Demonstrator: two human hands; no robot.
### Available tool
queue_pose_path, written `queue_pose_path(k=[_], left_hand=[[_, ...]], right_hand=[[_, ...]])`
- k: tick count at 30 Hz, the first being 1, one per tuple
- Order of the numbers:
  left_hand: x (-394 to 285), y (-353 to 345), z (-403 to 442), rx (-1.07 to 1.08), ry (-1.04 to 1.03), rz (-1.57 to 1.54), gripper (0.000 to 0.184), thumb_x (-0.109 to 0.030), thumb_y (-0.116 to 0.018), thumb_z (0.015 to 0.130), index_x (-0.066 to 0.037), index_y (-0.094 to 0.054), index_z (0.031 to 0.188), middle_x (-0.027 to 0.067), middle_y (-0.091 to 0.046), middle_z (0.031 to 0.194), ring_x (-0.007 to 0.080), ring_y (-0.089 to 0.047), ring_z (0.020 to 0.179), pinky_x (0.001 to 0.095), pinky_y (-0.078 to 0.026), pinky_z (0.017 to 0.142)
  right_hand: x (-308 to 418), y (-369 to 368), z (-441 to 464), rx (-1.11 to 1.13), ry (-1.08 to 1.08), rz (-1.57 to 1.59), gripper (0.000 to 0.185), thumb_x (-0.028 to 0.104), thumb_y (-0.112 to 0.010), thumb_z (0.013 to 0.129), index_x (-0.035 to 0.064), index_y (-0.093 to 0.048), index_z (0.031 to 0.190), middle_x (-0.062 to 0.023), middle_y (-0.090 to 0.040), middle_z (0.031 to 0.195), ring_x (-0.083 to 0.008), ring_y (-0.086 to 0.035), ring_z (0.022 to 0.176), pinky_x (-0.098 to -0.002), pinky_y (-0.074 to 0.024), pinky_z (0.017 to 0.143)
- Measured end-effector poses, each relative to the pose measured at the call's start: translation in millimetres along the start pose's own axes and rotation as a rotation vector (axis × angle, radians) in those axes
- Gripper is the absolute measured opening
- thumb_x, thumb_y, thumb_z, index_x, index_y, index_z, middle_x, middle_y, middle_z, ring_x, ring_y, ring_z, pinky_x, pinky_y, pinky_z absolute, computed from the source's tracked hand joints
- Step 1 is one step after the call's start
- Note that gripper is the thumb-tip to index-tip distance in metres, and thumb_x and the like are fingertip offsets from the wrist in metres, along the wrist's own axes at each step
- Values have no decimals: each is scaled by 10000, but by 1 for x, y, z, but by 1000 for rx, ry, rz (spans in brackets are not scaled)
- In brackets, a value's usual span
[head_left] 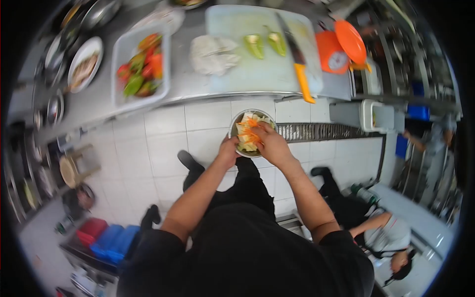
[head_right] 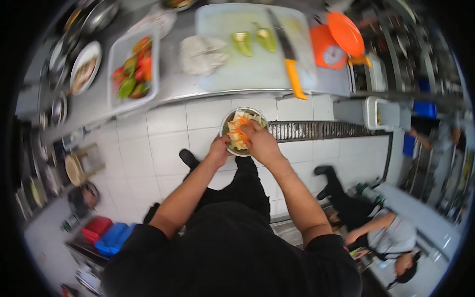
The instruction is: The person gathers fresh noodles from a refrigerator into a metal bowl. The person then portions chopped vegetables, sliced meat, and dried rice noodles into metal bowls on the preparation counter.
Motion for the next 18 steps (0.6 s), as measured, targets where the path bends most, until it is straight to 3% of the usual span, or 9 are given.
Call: queue_pose_path(k=[3, 6, 8, 12, 18], left_hand=[[-39, 66, -49, 88, -134, -150, 585, -80, -441, 869, -93, -400, 1452, 154, -579, 1295, 291, -634, 1140, 475, -583, 893], [-81, 140, -104, -69, -230, -122, 586, -81, -436, 867, -105, -414, 1453, 145, -590, 1280, 278, -646, 1115, 470, -587, 882], [-109, 181, -129, -106, -319, -201, 575, -90, -449, 864, -115, -441, 1438, 134, -610, 1240, 255, -665, 1061, 446, -607, 797], [-149, 251, -169, -212, -480, -295, 570, -116, -460, 877, -117, -442, 1447, 129, -613, 1229, 231, -665, 1034, 415, -609, 756], [-203, 354, -255, -358, -657, -451, 490, -148, -412, 935, -73, -439, 1418, 146, -605, 1269, 259, -675, 1067, 430, -618, 790]], right_hand=[[91, -19, 15, 34, 162, -106, 425, 109, -692, 854, 95, -614, 1271, -159, -587, 1323, -375, -642, 1072, -434, -551, 882], [186, -54, 33, 24, 234, -120, 359, 142, -675, 878, 91, -634, 1231, -141, -621, 1257, -372, -653, 1024, -442, -554, 822], [238, -77, 53, 22, 296, -153, 352, 171, -683, 881, 99, -641, 1223, -160, -623, 1229, -377, -657, 1011, -442, -555, 822], [350, -94, 78, -85, 450, -146, 270, 148, -678, 880, 82, -660, 1141, -144, -635, 1031, -382, -654, 921, -457, -539, 776], [480, -147, 108, 149, 656, 19, 357, 55, -661, 871, 102, -633, 1224, -154, -596, 1172, -379, -634, 1017, -446, -536, 838]])
Point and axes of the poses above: each hand's wrist, its own z-axis towards the middle knuckle, its own y-axis out of the back of the hand, x = y × z, the point moved 6 cm from there along z, towards the middle knuckle
